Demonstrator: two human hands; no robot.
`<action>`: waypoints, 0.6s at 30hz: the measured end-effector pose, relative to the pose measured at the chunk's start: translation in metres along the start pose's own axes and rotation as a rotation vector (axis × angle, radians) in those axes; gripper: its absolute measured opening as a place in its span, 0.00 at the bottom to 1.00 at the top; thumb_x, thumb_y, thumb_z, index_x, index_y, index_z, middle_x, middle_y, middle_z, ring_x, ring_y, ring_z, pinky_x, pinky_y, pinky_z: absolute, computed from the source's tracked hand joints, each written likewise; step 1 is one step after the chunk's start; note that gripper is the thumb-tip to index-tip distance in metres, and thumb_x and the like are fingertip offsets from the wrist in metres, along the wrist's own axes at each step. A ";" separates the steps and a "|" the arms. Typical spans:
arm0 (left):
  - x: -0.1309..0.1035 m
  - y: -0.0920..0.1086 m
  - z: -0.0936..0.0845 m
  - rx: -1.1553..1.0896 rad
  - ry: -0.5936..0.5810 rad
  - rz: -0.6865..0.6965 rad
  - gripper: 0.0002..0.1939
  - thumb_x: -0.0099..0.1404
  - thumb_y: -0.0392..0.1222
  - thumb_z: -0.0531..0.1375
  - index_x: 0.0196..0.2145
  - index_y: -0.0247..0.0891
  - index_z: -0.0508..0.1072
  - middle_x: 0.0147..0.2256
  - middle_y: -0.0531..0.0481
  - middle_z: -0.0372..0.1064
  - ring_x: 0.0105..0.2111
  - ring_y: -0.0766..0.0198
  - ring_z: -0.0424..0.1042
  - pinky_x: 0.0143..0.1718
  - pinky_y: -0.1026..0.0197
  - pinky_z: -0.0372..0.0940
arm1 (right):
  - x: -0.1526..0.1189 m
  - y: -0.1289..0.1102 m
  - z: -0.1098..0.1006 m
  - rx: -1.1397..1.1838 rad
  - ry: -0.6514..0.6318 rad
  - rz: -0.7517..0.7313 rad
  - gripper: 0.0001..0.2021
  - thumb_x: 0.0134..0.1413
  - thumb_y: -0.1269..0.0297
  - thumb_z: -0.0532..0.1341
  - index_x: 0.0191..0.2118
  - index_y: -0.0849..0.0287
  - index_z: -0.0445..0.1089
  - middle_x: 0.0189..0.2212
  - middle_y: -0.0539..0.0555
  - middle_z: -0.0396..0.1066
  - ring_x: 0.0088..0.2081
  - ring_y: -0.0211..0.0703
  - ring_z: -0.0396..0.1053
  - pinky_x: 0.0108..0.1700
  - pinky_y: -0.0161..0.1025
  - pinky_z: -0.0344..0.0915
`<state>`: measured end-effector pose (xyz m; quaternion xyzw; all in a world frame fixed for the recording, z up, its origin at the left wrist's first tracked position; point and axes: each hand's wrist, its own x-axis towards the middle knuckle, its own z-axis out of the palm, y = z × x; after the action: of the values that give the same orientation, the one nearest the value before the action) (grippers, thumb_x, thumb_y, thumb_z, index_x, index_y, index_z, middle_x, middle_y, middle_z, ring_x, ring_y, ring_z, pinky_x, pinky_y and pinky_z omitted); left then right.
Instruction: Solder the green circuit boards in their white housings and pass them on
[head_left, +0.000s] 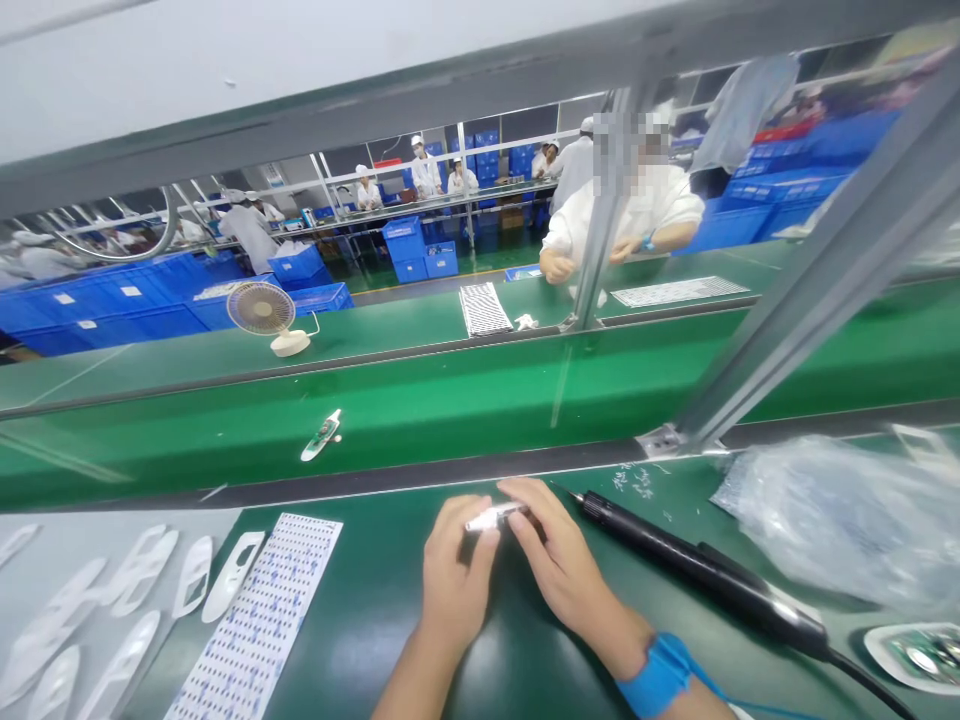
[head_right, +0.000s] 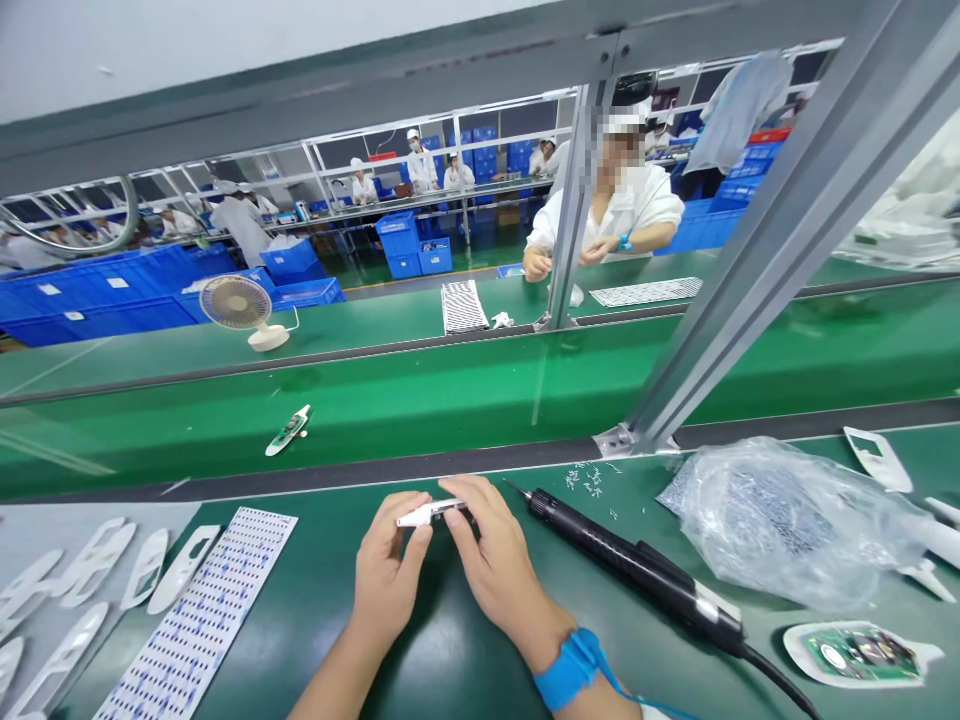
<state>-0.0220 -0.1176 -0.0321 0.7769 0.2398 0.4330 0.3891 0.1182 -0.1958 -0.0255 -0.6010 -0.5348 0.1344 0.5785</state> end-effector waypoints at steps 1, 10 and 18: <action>-0.001 0.000 0.000 -0.001 0.013 -0.008 0.10 0.70 0.41 0.59 0.48 0.43 0.75 0.45 0.47 0.73 0.47 0.60 0.73 0.50 0.59 0.67 | -0.001 0.001 0.000 -0.026 0.020 0.003 0.16 0.69 0.62 0.54 0.59 0.50 0.65 0.55 0.56 0.68 0.56 0.46 0.66 0.56 0.45 0.65; 0.125 -0.049 0.021 0.016 0.082 -0.540 0.20 0.65 0.58 0.59 0.41 0.37 0.71 0.36 0.46 0.74 0.35 0.60 0.77 0.41 0.56 0.72 | 0.000 -0.005 0.004 -0.015 0.280 0.133 0.16 0.66 0.60 0.55 0.56 0.56 0.66 0.49 0.59 0.71 0.44 0.45 0.72 0.38 0.39 0.70; 0.173 -0.045 0.053 0.343 -0.103 -0.293 0.16 0.61 0.51 0.61 0.42 0.38 0.75 0.52 0.36 0.71 0.59 0.35 0.61 0.62 0.34 0.52 | 0.000 -0.013 0.005 0.023 0.266 0.178 0.17 0.66 0.50 0.51 0.42 0.53 0.72 0.29 0.52 0.73 0.26 0.42 0.69 0.33 0.39 0.67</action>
<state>0.1098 0.0103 -0.0018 0.8096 0.4001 0.2847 0.3217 0.1080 -0.1964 -0.0164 -0.6520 -0.3965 0.1104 0.6368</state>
